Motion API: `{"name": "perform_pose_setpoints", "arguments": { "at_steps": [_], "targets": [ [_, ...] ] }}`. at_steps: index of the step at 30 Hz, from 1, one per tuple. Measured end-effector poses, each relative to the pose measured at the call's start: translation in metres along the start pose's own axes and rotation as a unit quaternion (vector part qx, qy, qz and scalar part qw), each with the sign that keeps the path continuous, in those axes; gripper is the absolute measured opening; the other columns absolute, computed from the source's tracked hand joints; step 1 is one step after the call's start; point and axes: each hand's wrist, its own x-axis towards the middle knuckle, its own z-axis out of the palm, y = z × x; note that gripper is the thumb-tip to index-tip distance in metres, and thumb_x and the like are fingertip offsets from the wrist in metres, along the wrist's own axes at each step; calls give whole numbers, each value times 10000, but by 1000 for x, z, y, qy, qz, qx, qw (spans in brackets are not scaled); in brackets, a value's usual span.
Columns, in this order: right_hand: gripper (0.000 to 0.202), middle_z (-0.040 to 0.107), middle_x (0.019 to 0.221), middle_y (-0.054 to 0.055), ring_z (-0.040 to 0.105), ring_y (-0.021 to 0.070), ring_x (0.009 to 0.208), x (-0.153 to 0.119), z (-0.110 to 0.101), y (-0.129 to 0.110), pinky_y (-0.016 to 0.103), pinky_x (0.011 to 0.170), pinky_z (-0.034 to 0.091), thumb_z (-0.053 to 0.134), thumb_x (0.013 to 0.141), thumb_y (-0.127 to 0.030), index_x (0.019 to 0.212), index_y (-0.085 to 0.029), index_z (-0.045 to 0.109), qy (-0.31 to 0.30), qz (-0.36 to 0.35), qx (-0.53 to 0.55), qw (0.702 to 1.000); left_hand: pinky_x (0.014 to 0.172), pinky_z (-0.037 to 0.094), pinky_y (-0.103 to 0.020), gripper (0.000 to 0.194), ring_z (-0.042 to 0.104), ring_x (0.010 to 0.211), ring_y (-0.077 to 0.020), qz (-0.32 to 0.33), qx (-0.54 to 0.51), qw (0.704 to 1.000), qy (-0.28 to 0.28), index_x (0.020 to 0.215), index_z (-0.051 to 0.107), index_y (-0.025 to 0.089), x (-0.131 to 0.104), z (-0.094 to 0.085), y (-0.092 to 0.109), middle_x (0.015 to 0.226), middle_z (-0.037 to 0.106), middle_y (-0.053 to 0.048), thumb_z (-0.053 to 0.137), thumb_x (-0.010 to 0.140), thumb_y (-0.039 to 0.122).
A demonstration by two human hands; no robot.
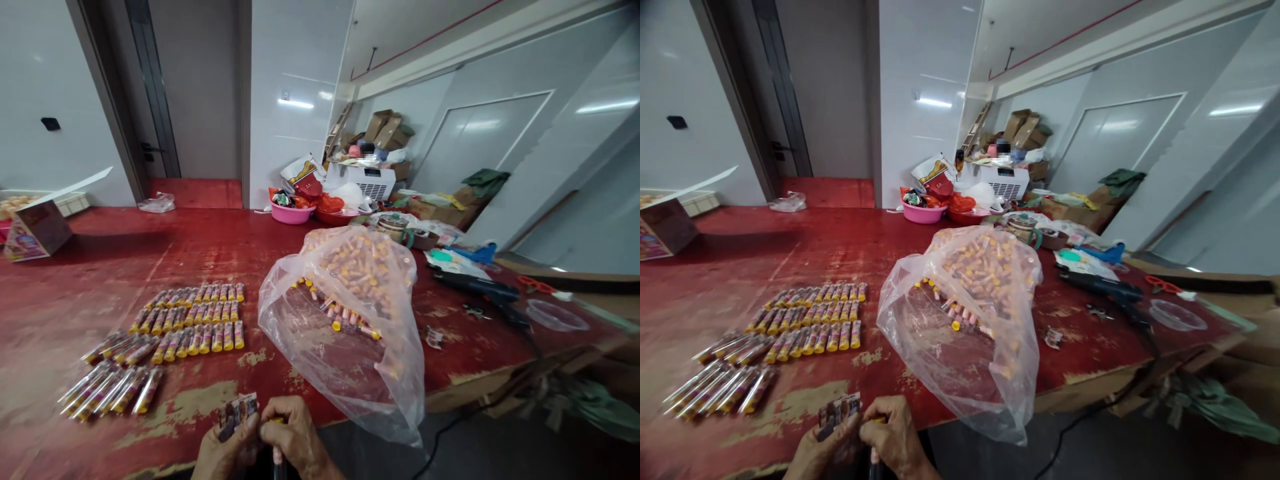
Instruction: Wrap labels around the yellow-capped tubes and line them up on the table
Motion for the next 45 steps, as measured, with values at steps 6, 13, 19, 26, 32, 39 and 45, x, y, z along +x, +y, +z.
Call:
{"name": "perform_pose_setpoints", "arguments": {
  "at_steps": [6,13,19,26,32,39,45],
  "targets": [
    [74,464,408,-50,449,102,339,5,-11,-3,187,331,270,547,541,-221,550,-159,588,-23,-7,-45,999,560,503,-274,455,609,551,-169,-27,-7,1000,8,644,686,91,-2,3,7,602,662,-81,934,363,349],
    [52,494,449,-50,475,91,361,0,-12,-4,169,336,286,625,582,-197,587,-146,618,-36,-13,-54,998,573,535,-294,460,627,562,-178,32,-6,998,57,677,684,111,6,-2,2,623,680,-54,934,364,337],
    [27,529,535,-47,461,70,347,-3,-7,5,169,316,267,606,548,-116,534,-139,611,-15,-37,-43,998,585,534,-279,438,640,595,-187,41,9,996,74,646,691,126,4,1,-3,632,678,-50,925,372,375],
    [87,438,365,-70,445,97,332,-7,-18,-2,183,335,237,541,542,-90,511,-161,580,-23,-18,-38,999,579,522,-266,438,627,577,-168,33,-7,998,56,655,685,124,-8,12,0,624,678,-41,939,343,297],
    [75,469,402,-58,462,93,360,-18,-35,-10,189,376,276,590,628,-184,559,-160,607,-35,-50,-45,997,597,509,-258,396,619,584,-157,22,43,998,44,670,675,103,-24,26,15,626,664,-35,922,411,271],
    [203,609,600,-26,517,98,475,-39,-76,-9,206,465,408,637,805,-382,849,-184,638,-11,-106,14,994,800,529,-322,349,663,800,-197,92,15,995,-36,886,705,104,-43,54,31,879,716,-78,844,598,243],
    [165,605,778,8,581,116,593,-41,-91,7,233,527,487,633,856,-339,930,-191,628,-41,-139,77,986,659,560,-285,333,662,689,-168,24,-19,999,13,796,671,103,-43,54,29,766,705,-37,865,555,225]
  ]
}}
